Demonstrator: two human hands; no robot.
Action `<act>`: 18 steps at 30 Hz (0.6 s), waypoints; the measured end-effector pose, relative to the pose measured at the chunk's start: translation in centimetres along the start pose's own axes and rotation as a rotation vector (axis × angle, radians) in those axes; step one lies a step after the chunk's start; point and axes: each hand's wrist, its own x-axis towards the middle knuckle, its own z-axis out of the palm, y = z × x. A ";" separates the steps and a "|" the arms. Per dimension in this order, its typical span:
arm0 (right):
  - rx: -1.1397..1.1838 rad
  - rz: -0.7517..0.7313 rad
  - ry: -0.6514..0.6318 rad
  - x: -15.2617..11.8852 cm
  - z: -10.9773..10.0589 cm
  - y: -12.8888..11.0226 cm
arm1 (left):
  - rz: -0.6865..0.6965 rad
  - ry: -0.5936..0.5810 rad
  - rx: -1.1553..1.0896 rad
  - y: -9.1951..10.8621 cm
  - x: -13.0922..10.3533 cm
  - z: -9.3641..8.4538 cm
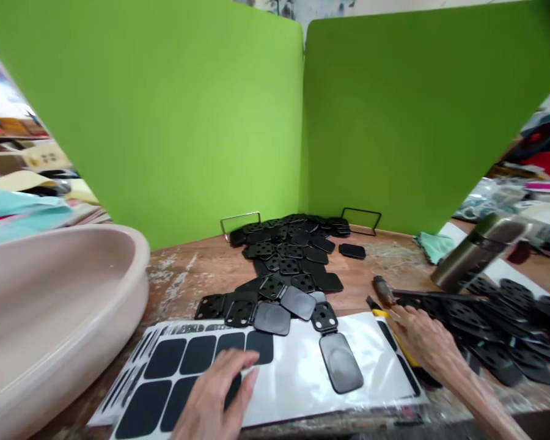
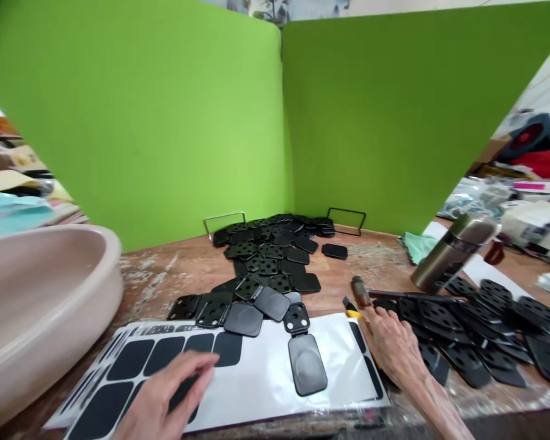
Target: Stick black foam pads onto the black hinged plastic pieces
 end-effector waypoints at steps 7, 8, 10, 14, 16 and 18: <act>0.060 -0.413 -0.127 6.9 -0.6 -6.9 | -0.142 0.007 0.300 -4.0 15.5 -3.6; 0.068 -0.456 -0.137 8.1 -0.4 -8.3 | -0.184 0.047 0.345 -5.3 17.3 -3.4; 0.075 -0.536 -0.157 10.3 0.3 -11.3 | -0.246 0.140 0.425 -8.0 19.9 -2.9; 0.067 -0.658 -0.153 13.5 2.2 -17.5 | -0.280 0.255 0.536 -11.7 21.3 -1.6; 0.049 -0.701 -0.147 14.8 3.5 -20.7 | -0.266 0.289 0.577 -12.8 21.2 -1.0; 0.020 -0.713 -0.142 16.1 5.0 -23.6 | -0.246 0.317 0.612 -13.6 21.2 -0.4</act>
